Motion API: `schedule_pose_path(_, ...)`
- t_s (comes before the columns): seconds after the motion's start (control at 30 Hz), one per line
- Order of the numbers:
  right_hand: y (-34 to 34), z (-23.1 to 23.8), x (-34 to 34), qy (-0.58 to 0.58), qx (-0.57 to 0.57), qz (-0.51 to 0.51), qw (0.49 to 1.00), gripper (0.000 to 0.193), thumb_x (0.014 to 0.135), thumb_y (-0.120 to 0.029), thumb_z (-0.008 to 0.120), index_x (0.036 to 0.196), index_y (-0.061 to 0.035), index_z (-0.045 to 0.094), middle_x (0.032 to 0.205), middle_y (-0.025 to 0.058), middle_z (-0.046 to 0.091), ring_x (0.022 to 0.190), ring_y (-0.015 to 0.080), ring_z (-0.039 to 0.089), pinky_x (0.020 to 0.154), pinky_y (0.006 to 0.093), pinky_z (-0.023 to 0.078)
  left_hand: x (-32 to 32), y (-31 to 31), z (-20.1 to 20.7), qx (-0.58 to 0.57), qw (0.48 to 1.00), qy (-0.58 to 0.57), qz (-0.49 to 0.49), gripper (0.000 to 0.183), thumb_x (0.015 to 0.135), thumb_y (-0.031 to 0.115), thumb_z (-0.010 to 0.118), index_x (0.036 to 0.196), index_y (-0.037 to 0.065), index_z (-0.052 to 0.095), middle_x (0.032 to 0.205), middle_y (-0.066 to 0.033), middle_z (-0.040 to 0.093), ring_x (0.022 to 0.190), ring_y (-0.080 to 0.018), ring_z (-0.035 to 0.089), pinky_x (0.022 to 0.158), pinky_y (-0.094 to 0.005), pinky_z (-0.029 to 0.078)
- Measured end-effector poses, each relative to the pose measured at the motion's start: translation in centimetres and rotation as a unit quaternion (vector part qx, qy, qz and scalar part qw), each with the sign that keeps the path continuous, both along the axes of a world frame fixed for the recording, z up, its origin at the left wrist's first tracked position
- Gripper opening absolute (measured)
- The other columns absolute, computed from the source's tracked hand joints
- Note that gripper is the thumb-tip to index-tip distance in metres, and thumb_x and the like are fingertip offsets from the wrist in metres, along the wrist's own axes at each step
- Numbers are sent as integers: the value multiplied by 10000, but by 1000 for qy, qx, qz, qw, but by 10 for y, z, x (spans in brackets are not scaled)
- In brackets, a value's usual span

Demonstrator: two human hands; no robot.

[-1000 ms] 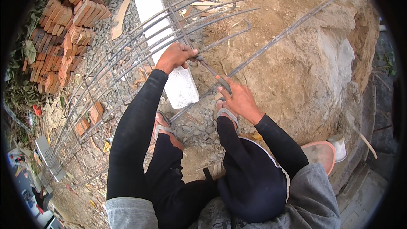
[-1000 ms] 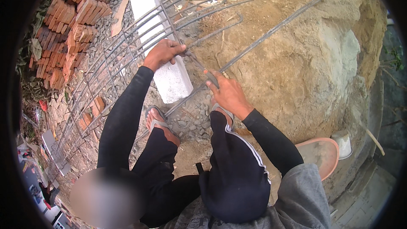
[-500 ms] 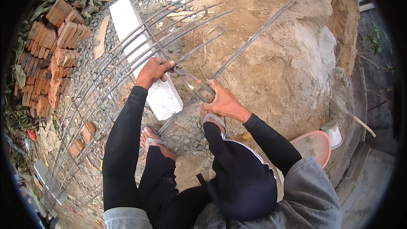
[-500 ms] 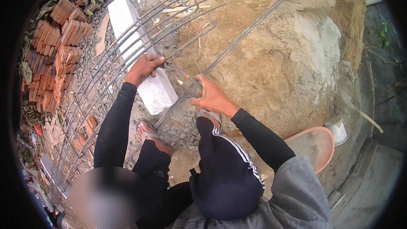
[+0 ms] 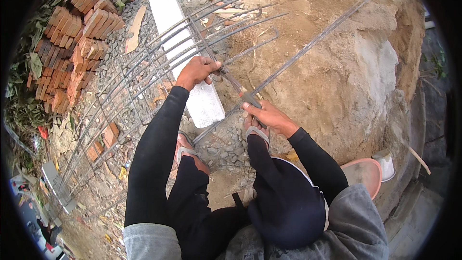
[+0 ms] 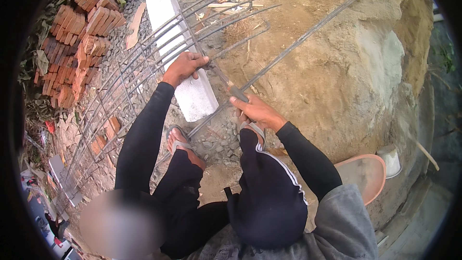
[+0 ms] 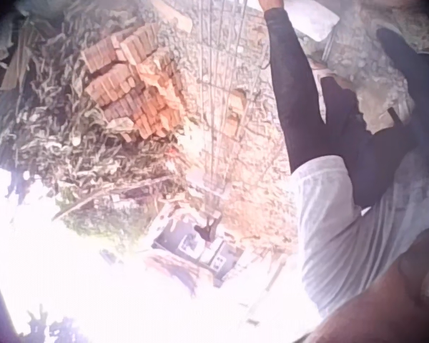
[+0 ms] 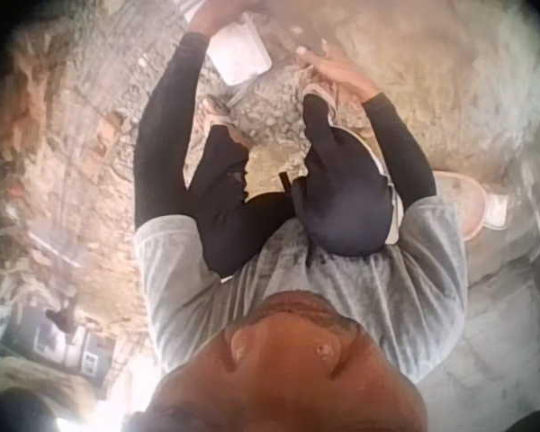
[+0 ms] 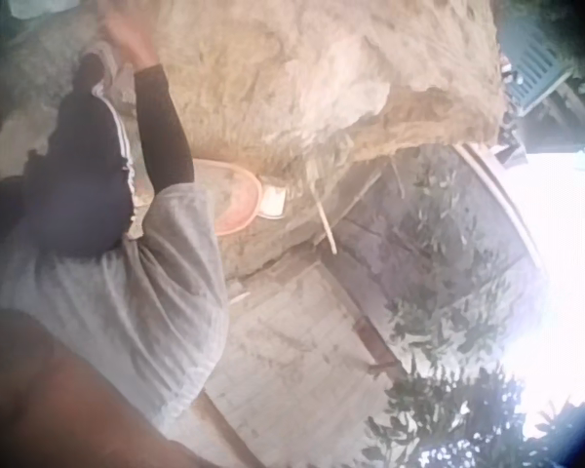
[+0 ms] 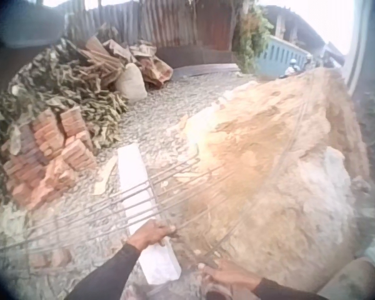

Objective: The person prepares a rebar cage by positioning metal rings along straight rebar rods and securing them by hand with wire and a pair of pliers.

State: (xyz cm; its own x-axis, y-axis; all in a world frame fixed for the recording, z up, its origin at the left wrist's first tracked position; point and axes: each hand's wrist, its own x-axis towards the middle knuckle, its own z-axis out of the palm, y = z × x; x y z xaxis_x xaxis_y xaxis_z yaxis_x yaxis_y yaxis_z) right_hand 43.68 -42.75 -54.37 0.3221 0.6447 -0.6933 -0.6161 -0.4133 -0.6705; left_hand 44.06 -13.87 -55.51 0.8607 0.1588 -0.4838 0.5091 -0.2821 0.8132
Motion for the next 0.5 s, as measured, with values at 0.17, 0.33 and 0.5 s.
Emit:
schedule_pose_path(0.17,-3,16,9,-516,-80,144,841,504,1016,-366,546,1447,-115,473,781,69,618,665,139,584,641,309,495,6,-2,16,-11,999,36,-7,403,891,362,710,989,-28,726,802,-86,724,477,-113,610,397,-254,340)
schedule_pose_path(0.33,6,29,7,-71,10,44,996,447,1038,-363,508,1409,-113,504,791,43,615,696,142,611,622,280,499,4,1,8,-31,999,20,9,399,885,366,715,964,-25,733,832,-92,729,475,-119,600,407,-259,347)
schedule_pose_path(0.5,-1,-9,-13,248,188,-106,945,478,1019,-376,553,1405,-108,468,838,34,612,702,136,616,609,283,492,10,1,3,-69,997,21,11,440,867,385,734,995,-36,714,812,-84,721,466,-122,591,411,-261,353)
